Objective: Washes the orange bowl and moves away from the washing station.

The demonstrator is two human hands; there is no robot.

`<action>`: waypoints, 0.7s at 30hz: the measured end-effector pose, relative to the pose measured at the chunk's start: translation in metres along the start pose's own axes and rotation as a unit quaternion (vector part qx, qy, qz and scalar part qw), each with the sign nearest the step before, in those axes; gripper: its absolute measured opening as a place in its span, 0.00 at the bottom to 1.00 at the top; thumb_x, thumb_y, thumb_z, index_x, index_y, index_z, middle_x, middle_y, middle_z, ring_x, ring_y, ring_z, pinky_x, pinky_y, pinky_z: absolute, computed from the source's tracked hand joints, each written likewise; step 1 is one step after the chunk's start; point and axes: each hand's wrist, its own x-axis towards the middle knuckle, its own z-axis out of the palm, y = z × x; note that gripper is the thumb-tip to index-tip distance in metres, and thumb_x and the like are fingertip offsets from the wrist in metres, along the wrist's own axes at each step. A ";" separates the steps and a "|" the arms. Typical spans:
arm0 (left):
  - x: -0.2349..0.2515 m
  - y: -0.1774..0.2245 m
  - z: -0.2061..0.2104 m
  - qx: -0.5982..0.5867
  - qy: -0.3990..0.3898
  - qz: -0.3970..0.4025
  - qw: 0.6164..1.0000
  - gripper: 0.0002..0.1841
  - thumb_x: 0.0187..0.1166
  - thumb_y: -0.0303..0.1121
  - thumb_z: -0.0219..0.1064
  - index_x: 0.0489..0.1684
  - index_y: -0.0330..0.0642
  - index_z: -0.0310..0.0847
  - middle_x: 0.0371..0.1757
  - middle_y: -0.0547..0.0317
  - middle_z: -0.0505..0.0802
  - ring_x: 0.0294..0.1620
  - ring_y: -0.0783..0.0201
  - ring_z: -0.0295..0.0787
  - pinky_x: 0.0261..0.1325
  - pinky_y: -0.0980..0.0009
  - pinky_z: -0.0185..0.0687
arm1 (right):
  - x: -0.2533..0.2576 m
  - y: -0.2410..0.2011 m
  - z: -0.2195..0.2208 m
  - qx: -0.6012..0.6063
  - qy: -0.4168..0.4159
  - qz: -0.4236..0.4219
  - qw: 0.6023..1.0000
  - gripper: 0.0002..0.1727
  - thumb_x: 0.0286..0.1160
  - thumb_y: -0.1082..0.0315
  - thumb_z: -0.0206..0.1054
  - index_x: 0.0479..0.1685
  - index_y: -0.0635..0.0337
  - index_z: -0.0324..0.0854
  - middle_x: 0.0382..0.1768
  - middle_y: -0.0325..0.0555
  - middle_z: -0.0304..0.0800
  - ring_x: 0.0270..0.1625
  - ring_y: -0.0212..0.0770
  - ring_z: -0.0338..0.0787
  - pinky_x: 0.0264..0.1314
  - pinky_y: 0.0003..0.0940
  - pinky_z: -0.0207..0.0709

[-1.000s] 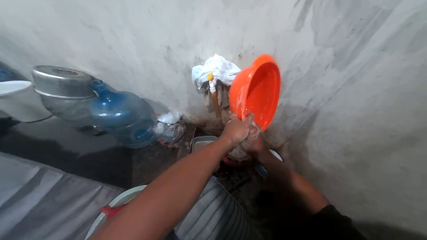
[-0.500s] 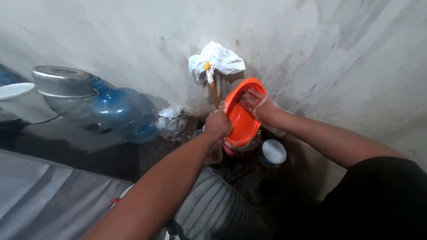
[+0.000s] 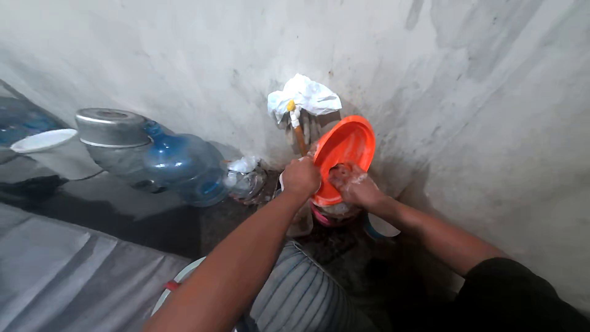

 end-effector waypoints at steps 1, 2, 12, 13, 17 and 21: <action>-0.002 0.004 -0.002 0.019 0.000 -0.001 1.000 0.24 0.86 0.39 0.59 0.81 0.51 0.75 0.61 0.37 0.90 0.64 0.37 0.87 0.58 0.35 0.81 | 0.000 0.003 0.002 -0.016 0.005 0.018 1.000 0.20 0.83 0.69 0.56 0.69 0.57 0.85 0.75 0.53 0.83 0.85 0.56 0.73 0.91 0.62 0.52; -0.002 0.007 -0.003 0.039 -0.004 -0.004 0.999 0.26 0.86 0.40 0.59 0.84 0.57 0.72 0.62 0.38 0.90 0.63 0.38 0.88 0.57 0.36 0.82 | 0.000 0.003 0.004 -0.019 0.002 0.031 0.999 0.20 0.84 0.69 0.56 0.70 0.58 0.85 0.75 0.55 0.83 0.85 0.57 0.73 0.92 0.61 0.52; 0.009 -0.003 0.011 -0.122 -0.003 -0.015 0.992 0.33 0.80 0.32 0.64 0.86 0.42 0.57 0.55 0.34 0.90 0.55 0.36 0.91 0.56 0.38 0.85 | -0.018 -0.044 0.000 0.221 0.013 0.032 0.975 0.27 0.85 0.61 0.57 0.81 0.60 0.73 0.76 0.54 0.82 0.75 0.49 0.85 0.77 0.49 0.78; 0.009 -0.005 0.010 -0.104 -0.001 -0.014 0.995 0.32 0.81 0.31 0.64 0.86 0.45 0.58 0.55 0.34 0.90 0.56 0.35 0.90 0.55 0.37 0.85 | -0.021 -0.042 0.008 0.266 0.032 -0.020 0.963 0.29 0.85 0.60 0.56 0.84 0.64 0.70 0.79 0.56 0.79 0.80 0.47 0.81 0.83 0.44 0.73; 0.012 -0.015 0.003 -0.086 0.014 -0.019 0.996 0.33 0.81 0.30 0.63 0.89 0.51 0.61 0.59 0.33 0.89 0.60 0.34 0.89 0.58 0.36 0.83 | -0.023 0.007 0.010 0.247 -0.134 -0.102 0.954 0.23 0.87 0.66 0.57 0.77 0.60 0.79 0.81 0.49 0.79 0.84 0.47 0.75 0.89 0.49 0.62; 0.011 -0.016 0.000 -0.088 -0.004 -0.012 0.996 0.35 0.76 0.28 0.68 0.87 0.47 0.62 0.59 0.32 0.88 0.58 0.35 0.89 0.57 0.37 0.85 | -0.012 0.053 0.001 0.076 -0.170 -0.087 0.979 0.21 0.80 0.76 0.60 0.70 0.57 0.85 0.81 0.47 0.78 0.91 0.49 0.64 0.96 0.48 0.49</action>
